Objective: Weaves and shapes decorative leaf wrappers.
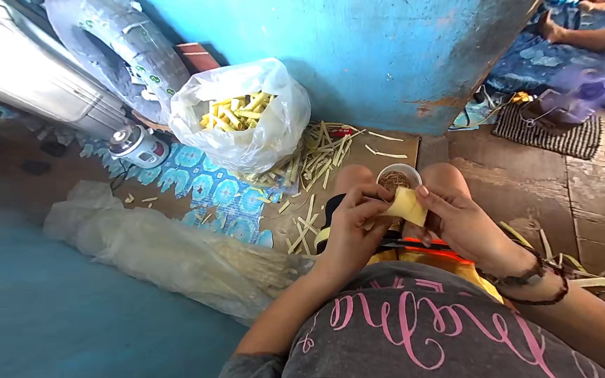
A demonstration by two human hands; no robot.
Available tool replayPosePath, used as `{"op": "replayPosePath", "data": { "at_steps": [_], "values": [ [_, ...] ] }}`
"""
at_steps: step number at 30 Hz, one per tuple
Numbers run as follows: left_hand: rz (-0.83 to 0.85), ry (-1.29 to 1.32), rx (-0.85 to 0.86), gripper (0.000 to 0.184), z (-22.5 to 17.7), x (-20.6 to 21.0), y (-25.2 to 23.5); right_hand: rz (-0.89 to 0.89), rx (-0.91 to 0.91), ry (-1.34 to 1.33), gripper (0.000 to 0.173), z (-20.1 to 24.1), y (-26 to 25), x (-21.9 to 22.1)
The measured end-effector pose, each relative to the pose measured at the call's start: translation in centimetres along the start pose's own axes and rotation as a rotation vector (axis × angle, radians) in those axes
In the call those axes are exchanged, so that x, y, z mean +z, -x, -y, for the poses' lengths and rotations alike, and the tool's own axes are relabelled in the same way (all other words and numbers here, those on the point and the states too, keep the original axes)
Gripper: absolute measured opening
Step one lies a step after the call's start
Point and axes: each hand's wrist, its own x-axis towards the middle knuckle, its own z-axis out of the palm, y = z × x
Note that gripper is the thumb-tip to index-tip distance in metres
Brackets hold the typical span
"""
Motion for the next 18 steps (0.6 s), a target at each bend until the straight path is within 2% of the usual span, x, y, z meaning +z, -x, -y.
{"op": "replayPosePath", "data": {
  "at_steps": [1,2,3,5,6,7,8,9,10,11,12,13,14,15,16,17,18],
  "values": [
    [0.019,0.015,0.007,0.008,-0.2,-0.1,0.0,-0.006,-0.002,-0.003,0.03,0.0,0.1,0.1],
    [0.044,0.025,-0.007,0.01,-0.3,-0.2,-0.1,-0.012,-0.098,0.123,0.024,-0.3,0.2,0.1],
    [0.064,0.023,-0.033,0.011,-0.5,-0.4,-0.2,-0.038,-0.269,0.346,0.025,-0.8,0.3,0.1],
    [0.078,0.01,-0.063,0.014,-0.5,-0.7,-0.3,-0.098,-0.57,0.675,0.042,-1.8,0.2,0.1],
    [0.087,0.001,-0.075,0.016,-0.5,-0.8,-0.4,-0.096,-0.568,0.653,0.039,-2.0,0.3,0.1],
    [0.103,0.0,-0.093,0.019,-0.5,-0.8,-0.4,-0.071,-0.431,0.492,0.031,-1.9,0.4,0.2],
    [0.125,0.015,-0.1,0.02,-0.6,-0.9,-0.4,-0.045,-0.201,0.223,0.029,-1.3,0.5,0.3],
    [0.152,0.039,-0.105,0.019,-0.6,-0.9,-0.4,-0.035,0.007,-0.008,0.035,-0.7,0.4,0.4],
    [0.166,0.051,-0.117,0.018,-0.5,-1.1,-0.5,-0.021,0.1,-0.106,0.038,-0.5,0.3,0.3],
    [0.169,0.053,-0.141,0.016,-0.3,-1.2,-0.6,-0.003,0.053,-0.045,0.033,-0.9,0.3,0.2],
    [0.166,0.049,-0.17,0.014,-0.2,-1.4,-0.7,0.008,-0.103,0.123,0.028,-1.6,0.4,-0.1],
    [0.154,0.048,-0.191,0.012,-0.1,-1.5,-0.9,-0.002,-0.279,0.318,0.035,-2.4,0.3,-0.2],
    [0.147,0.052,-0.202,0.013,-0.1,-1.6,-0.9,-0.024,-0.375,0.416,0.041,-2.8,0.3,-0.2],
    [0.15,0.065,-0.205,0.014,-0.1,-1.6,-0.9,-0.025,-0.343,0.37,0.037,-2.8,0.3,-0.1],
    [0.162,0.085,-0.199,0.016,-0.2,-1.6,-1.0,-0.009,-0.206,0.212,0.03,-2.2,0.3,-0.1],
    [0.182,0.109,-0.188,0.017,-0.3,-1.6,-1.0,0.005,-0.039,0.025,0.032,-1.6,0.2,0.0],
    [0.208,0.124,-0.185,0.016,-0.3,-1.7,-1.0,0.003,0.056,-0.07,0.036,-1.3,0.2,0.0]
  ]
}}
